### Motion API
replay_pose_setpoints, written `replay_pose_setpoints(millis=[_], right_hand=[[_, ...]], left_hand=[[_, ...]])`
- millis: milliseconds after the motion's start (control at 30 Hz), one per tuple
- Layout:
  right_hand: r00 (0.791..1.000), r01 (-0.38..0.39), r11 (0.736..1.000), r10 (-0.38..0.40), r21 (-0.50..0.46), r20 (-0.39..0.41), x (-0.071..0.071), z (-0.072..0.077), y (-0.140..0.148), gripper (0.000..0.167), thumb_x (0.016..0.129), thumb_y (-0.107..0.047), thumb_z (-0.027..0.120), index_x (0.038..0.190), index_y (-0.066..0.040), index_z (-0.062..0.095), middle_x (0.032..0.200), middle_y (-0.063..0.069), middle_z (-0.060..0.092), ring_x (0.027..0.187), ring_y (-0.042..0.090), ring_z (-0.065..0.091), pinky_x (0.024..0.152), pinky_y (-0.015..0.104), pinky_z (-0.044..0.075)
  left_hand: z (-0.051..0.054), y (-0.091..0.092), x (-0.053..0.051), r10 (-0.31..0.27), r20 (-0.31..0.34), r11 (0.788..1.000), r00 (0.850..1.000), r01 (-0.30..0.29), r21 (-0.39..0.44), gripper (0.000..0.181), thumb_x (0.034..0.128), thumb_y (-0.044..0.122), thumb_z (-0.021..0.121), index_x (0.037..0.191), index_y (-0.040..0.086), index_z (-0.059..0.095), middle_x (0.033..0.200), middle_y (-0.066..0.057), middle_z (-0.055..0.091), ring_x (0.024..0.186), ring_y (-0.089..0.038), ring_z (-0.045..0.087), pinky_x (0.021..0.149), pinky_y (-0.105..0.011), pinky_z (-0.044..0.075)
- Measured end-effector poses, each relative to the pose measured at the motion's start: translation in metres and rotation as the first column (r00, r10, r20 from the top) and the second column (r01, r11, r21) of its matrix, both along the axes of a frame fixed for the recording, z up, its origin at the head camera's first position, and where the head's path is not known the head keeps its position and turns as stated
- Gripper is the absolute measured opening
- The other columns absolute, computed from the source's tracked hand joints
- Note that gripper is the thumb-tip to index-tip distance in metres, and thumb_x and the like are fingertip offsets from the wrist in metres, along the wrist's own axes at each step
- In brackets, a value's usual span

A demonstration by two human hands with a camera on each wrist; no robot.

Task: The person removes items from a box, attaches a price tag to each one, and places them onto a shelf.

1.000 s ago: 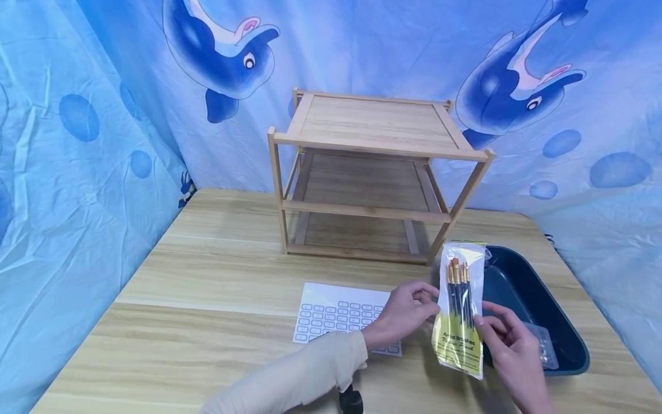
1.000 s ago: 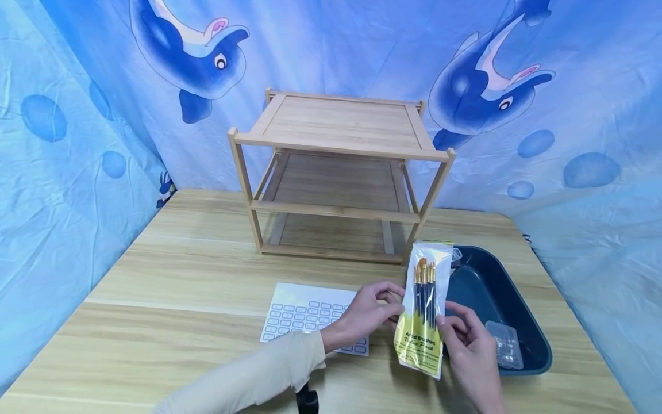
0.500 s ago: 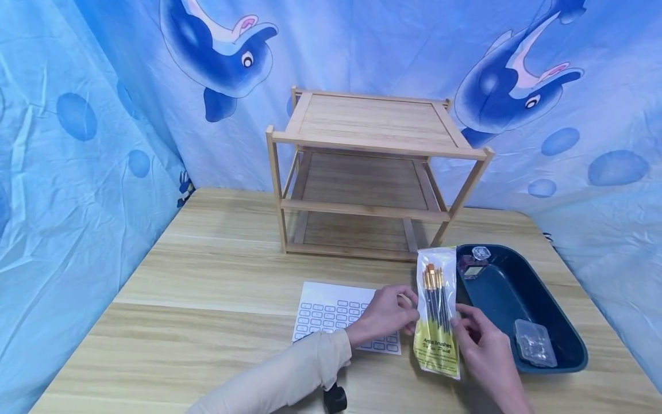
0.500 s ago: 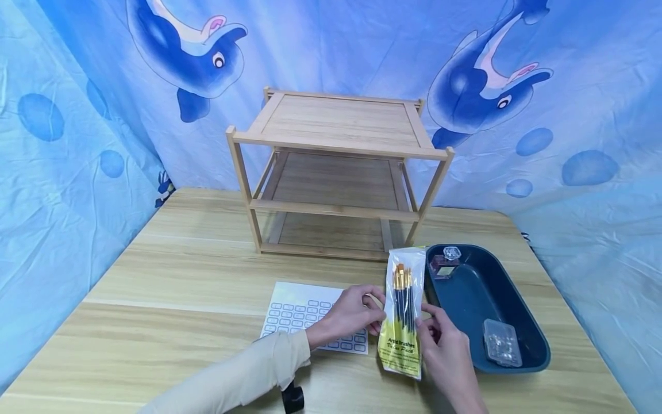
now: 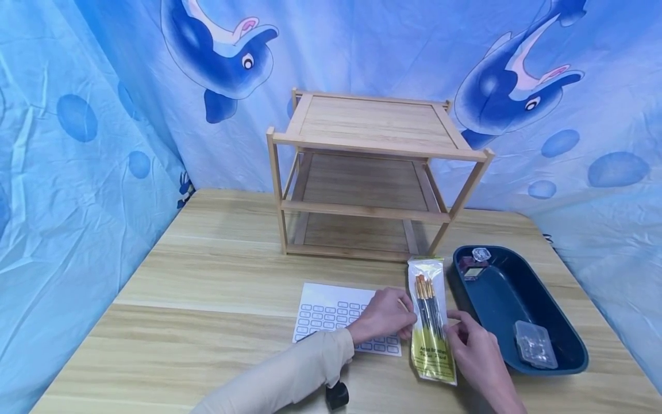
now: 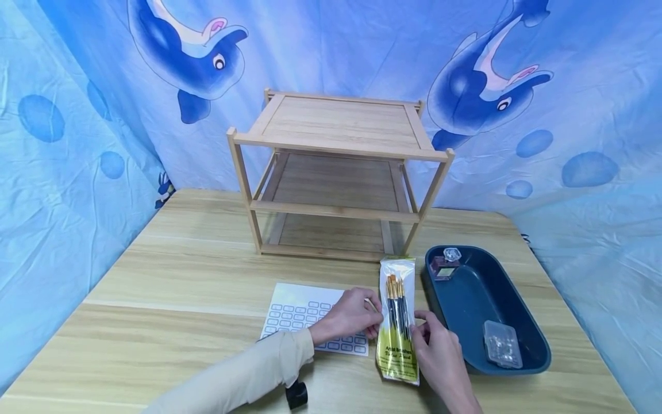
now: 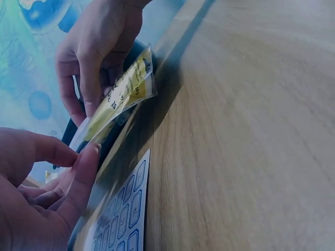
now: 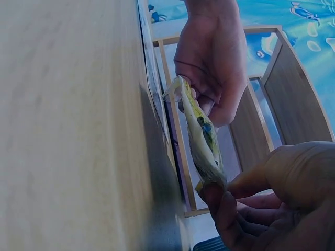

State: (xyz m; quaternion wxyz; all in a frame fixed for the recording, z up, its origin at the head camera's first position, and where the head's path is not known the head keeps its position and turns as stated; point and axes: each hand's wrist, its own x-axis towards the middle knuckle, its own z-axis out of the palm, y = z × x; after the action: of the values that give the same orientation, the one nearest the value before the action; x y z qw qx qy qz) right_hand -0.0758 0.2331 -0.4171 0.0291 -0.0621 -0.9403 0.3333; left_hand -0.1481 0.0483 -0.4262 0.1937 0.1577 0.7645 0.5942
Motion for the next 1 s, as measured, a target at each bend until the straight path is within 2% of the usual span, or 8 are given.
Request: replay_pose_setpoints(millis=[333, 533, 1000], right_hand=[[0.997, 0.007, 0.999, -0.010, 0.037, 0.073, -0.0032, -0.0024, -0.0005, 0.030, 0.099, -0.004, 0.062, 0.128, 0.005, 0.061, 0.080, 0.004, 0.061, 0.069, 0.019, 0.054, 0.056, 0.030, 0.043], [0.995, 0.011, 0.998, -0.017, 0.059, 0.102, -0.0055, -0.0030, -0.0017, 0.032, 0.100, -0.005, 0.061, 0.130, 0.007, 0.060, 0.081, 0.005, 0.061, 0.069, 0.019, 0.054, 0.057, 0.032, 0.043], [0.995, -0.008, 0.996, -0.001, 0.092, 0.105, -0.0065, -0.0038, -0.0018, 0.033, 0.099, -0.005, 0.063, 0.129, 0.007, 0.061, 0.081, 0.005, 0.064, 0.068, 0.019, 0.055, 0.058, 0.034, 0.044]], left_hand=[[-0.0006, 0.0021, -0.0007, -0.016, -0.062, 0.994, 0.998, 0.009, -0.111, 0.017, 0.0881, -0.007, 0.069, 0.079, 0.006, 0.061, 0.055, 0.001, 0.062, 0.044, -0.008, 0.060, 0.048, -0.024, 0.054], [-0.0011, 0.0019, -0.0016, -0.031, -0.088, 0.992, 0.996, 0.020, -0.128, 0.018, 0.0881, -0.008, 0.068, 0.078, 0.006, 0.061, 0.053, 0.002, 0.062, 0.043, -0.007, 0.059, 0.048, -0.022, 0.053], [-0.0017, 0.0021, -0.0017, -0.052, -0.127, 0.986, 0.991, 0.031, -0.165, 0.018, 0.0885, -0.008, 0.069, 0.079, 0.006, 0.062, 0.053, 0.003, 0.061, 0.043, -0.007, 0.060, 0.049, -0.020, 0.052]])
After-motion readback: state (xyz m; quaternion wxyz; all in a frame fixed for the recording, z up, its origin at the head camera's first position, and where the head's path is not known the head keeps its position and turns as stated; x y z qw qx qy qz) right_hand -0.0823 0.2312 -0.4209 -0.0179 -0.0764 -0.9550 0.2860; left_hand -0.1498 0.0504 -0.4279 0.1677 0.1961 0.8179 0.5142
